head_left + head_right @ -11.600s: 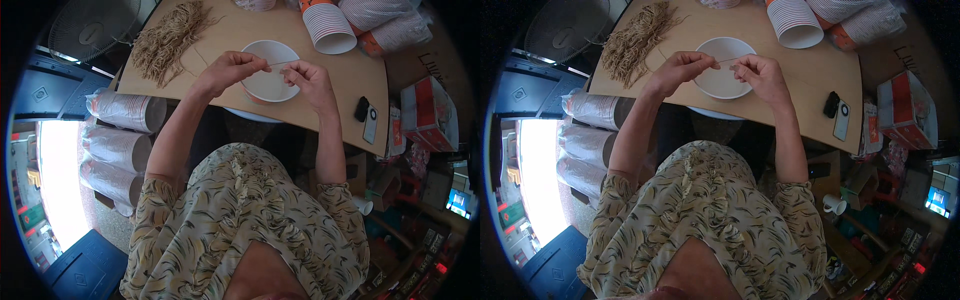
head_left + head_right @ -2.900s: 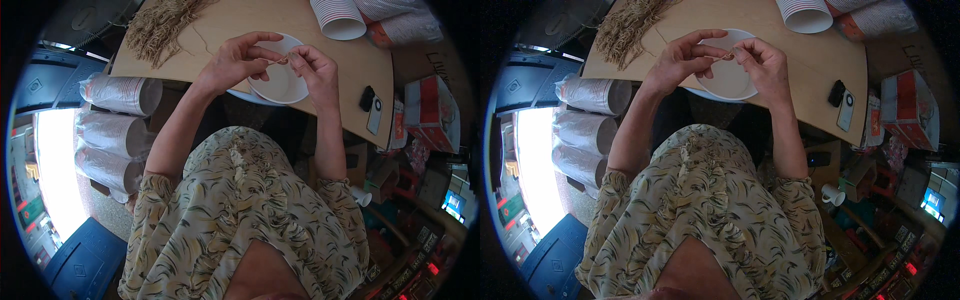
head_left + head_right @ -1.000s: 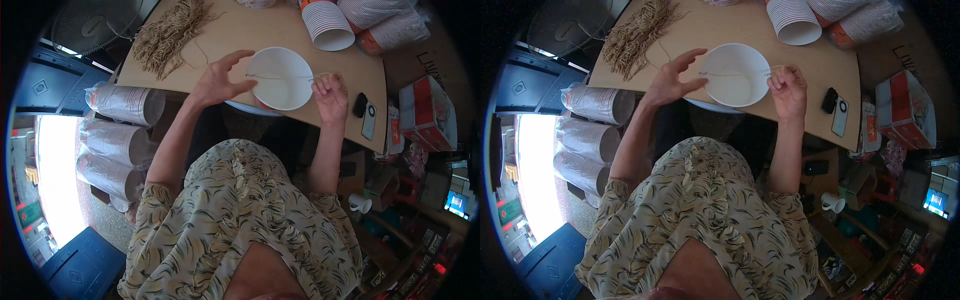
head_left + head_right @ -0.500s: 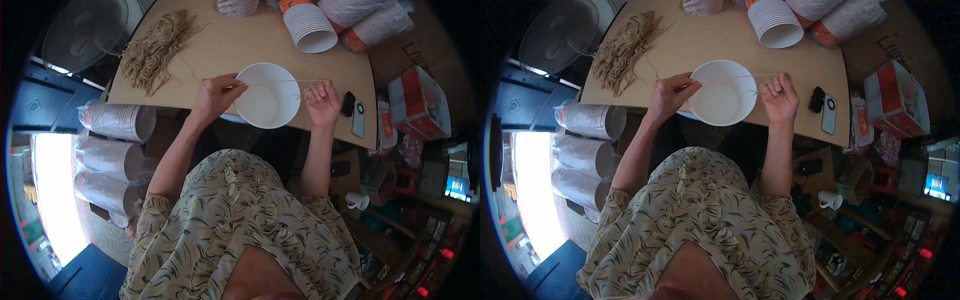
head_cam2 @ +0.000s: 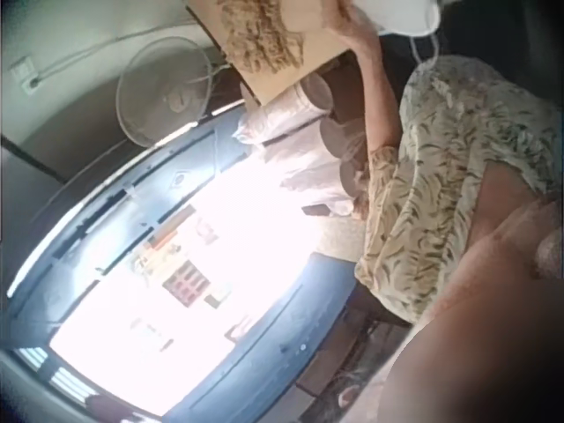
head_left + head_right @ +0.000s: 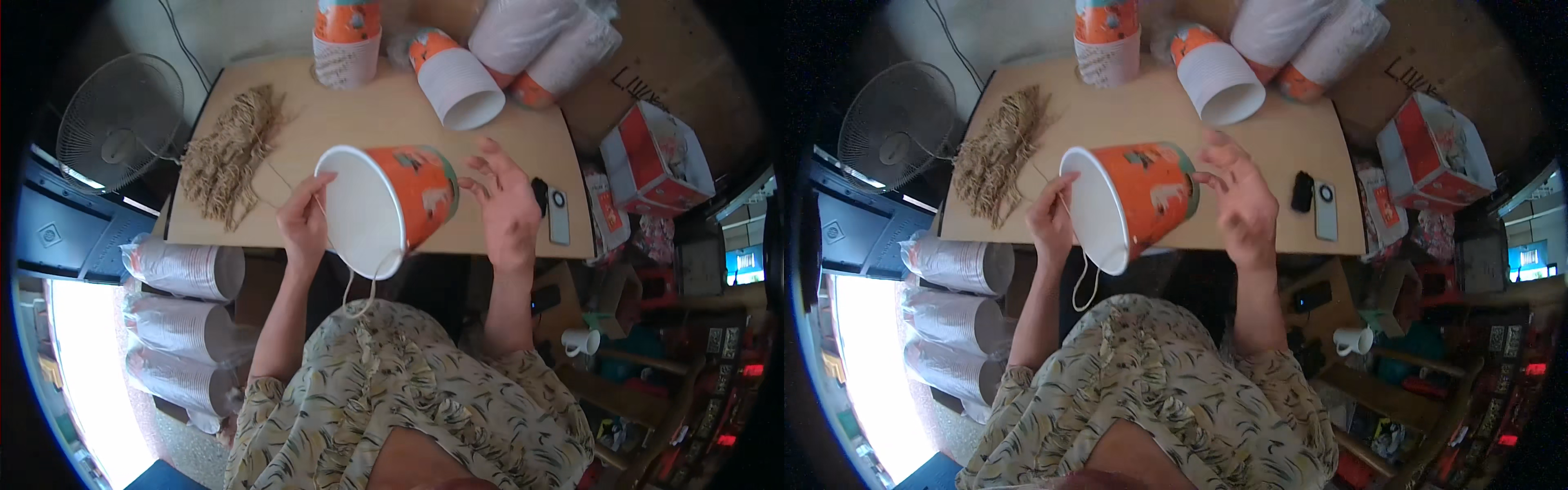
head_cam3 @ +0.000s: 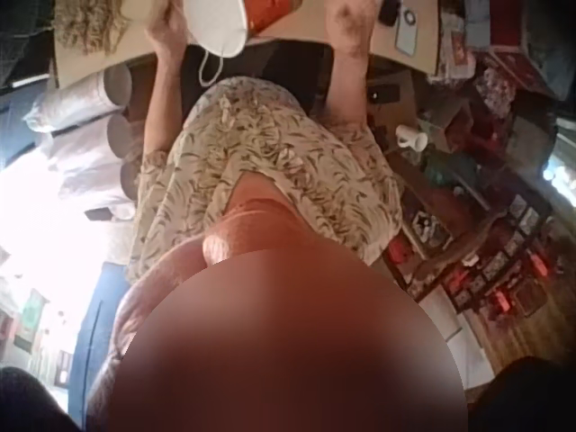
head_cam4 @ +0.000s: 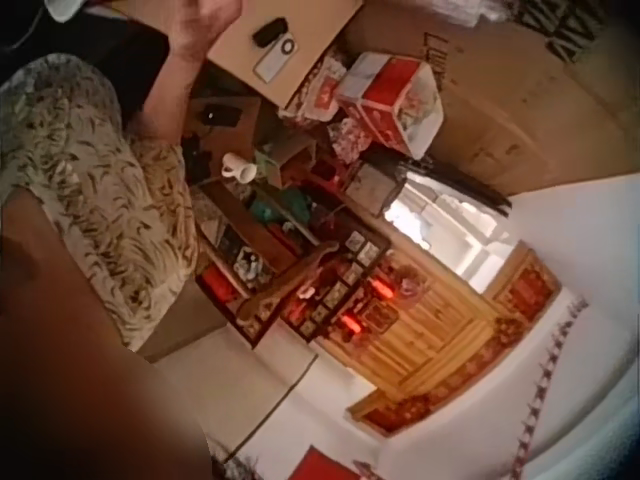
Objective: Tying string around a stack of paper bowls for packaging.
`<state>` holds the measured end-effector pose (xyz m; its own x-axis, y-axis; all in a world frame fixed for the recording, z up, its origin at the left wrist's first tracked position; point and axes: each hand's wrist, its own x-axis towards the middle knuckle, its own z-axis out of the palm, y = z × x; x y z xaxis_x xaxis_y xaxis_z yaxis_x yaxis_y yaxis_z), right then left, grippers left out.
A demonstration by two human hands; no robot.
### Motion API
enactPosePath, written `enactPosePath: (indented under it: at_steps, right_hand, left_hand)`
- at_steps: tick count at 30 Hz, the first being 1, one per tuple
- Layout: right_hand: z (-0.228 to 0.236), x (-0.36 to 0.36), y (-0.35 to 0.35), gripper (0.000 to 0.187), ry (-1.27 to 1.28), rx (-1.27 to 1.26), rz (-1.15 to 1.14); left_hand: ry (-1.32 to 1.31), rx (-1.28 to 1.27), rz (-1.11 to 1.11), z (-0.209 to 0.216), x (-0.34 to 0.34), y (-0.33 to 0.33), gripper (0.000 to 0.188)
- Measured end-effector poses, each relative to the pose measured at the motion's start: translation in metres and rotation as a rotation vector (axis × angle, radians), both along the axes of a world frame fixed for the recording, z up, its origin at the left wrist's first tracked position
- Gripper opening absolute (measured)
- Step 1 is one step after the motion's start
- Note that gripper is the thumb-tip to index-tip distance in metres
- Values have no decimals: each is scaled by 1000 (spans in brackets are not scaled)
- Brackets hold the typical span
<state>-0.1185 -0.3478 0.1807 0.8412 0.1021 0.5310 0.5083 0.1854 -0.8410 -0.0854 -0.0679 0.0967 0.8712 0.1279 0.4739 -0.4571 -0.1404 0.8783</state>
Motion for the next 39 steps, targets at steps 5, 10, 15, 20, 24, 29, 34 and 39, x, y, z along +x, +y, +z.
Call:
enactPosePath:
  at_steps: [5,10,15,20,24,29,34,39]
  right_hand:
    - [-72,23,-9,93,586,219,380]
    - [-99,32,-2,80,759,466,533]
    - [-51,76,16,73,685,433,451]
    - [2,173,-67,74,506,214,216]
    - [159,236,44,75,-100,-589,19]
    - [216,353,76,98,-214,-981,-196]
    - [191,419,139,96,-94,-941,-291]
    - [138,511,123,107,47,-1261,-380]
  left_hand:
    - [-197,-60,-92,3,9,2,41]
    - [-200,-62,-106,22,22,3,44]
    - [-195,90,-169,43,61,24,41]
    - [-597,857,-77,73,162,61,21]
    - [-513,1153,65,77,254,111,26]
    - [-460,1128,178,100,362,121,42]
    - [-180,1140,186,75,424,117,51]
    - [-64,1160,54,10,443,119,58]
